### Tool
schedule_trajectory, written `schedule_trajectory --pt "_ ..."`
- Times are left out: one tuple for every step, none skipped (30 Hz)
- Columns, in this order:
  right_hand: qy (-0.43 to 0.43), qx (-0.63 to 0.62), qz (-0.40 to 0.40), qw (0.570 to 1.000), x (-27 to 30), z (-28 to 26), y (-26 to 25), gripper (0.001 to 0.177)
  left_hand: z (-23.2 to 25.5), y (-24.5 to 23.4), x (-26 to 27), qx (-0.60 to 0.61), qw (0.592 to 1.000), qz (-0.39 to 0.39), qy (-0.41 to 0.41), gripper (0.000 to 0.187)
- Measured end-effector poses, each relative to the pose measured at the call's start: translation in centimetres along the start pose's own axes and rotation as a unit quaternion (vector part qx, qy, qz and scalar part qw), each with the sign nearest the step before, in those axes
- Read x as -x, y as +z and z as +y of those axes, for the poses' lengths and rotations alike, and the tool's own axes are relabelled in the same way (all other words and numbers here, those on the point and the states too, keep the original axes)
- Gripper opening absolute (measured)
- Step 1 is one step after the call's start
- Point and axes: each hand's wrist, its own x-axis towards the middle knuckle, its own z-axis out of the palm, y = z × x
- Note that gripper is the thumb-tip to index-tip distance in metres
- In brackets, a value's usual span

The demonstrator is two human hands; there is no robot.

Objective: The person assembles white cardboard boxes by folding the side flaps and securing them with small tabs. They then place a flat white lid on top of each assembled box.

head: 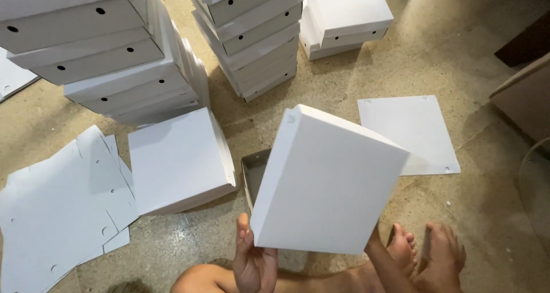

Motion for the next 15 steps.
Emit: schedule_trajectory --pt "0.064 -0.025 0.029 0.997 -0.6 0.2 -0.7 0.041 -0.4 -0.4 -0.1 0.018 1.000 0.012 -0.010 0.011" --pt "0.062 -0.023 0.029 0.997 0.8 -4.1 -1.9 0.041 -0.6 -1.1 -0.2 0.020 1.000 0.012 -0.008 0.011" --pt "0.100 -0.189 -0.017 0.977 2.2 -8.4 -3.0 0.043 -0.9 -1.7 -0.3 0.018 0.999 0.040 -0.002 0.009" --pt "0.134 -0.348 -0.063 0.926 3.7 -12.6 -4.1 0.049 -1.2 -2.4 -0.3 0.017 0.997 0.070 0.005 0.013" --pt "0.134 -0.345 -0.064 0.927 4.2 -14.1 -4.4 0.049 -1.6 -3.2 -0.4 0.019 0.997 0.072 0.007 0.013" --pt "0.153 -0.351 -0.085 0.920 4.7 -15.6 -4.6 0.056 -1.8 -4.0 -0.6 0.028 0.996 0.089 0.007 0.018" --pt "0.172 -0.356 -0.105 0.912 5.3 -17.1 -4.9 0.064 -2.1 -4.7 -0.8 0.038 0.994 0.107 0.007 0.023" --pt "0.171 -0.357 -0.108 0.912 5.4 -17.9 -4.8 0.064 -2.2 -5.0 -0.7 0.037 0.994 0.106 0.009 0.023" --pt "0.164 -0.351 -0.109 0.916 5.6 -18.7 -4.8 0.064 -2.4 -5.3 -0.6 0.028 0.997 0.078 -0.005 0.026" --pt "0.154 -0.346 -0.109 0.919 5.7 -19.5 -4.8 0.065 -2.6 -5.6 -0.7 0.019 0.998 0.048 -0.021 0.030" --pt "0.150 -0.347 -0.109 0.919 5.2 -19.0 -5.0 0.065 -2.2 -4.8 -0.5 0.019 0.999 0.044 -0.020 0.030" --pt "0.086 -0.311 -0.063 0.944 4.8 -18.4 -5.4 0.063 -2.1 -4.0 -0.4 -0.062 0.997 -0.020 -0.037 0.022" --pt "0.021 -0.274 -0.016 0.961 4.2 -17.8 -5.9 0.062 -2.0 -3.2 -0.4 -0.143 0.985 -0.086 -0.052 0.031" --pt "0.016 -0.274 -0.005 0.962 4.5 -19.3 -6.9 0.062 -3.0 -3.7 -0.3 -0.138 0.984 -0.093 -0.059 0.031" --pt "-0.007 -0.298 -0.002 0.955 4.8 -20.7 -7.9 0.063 -4.2 -4.2 -0.3 -0.188 0.966 -0.167 0.069 0.033"
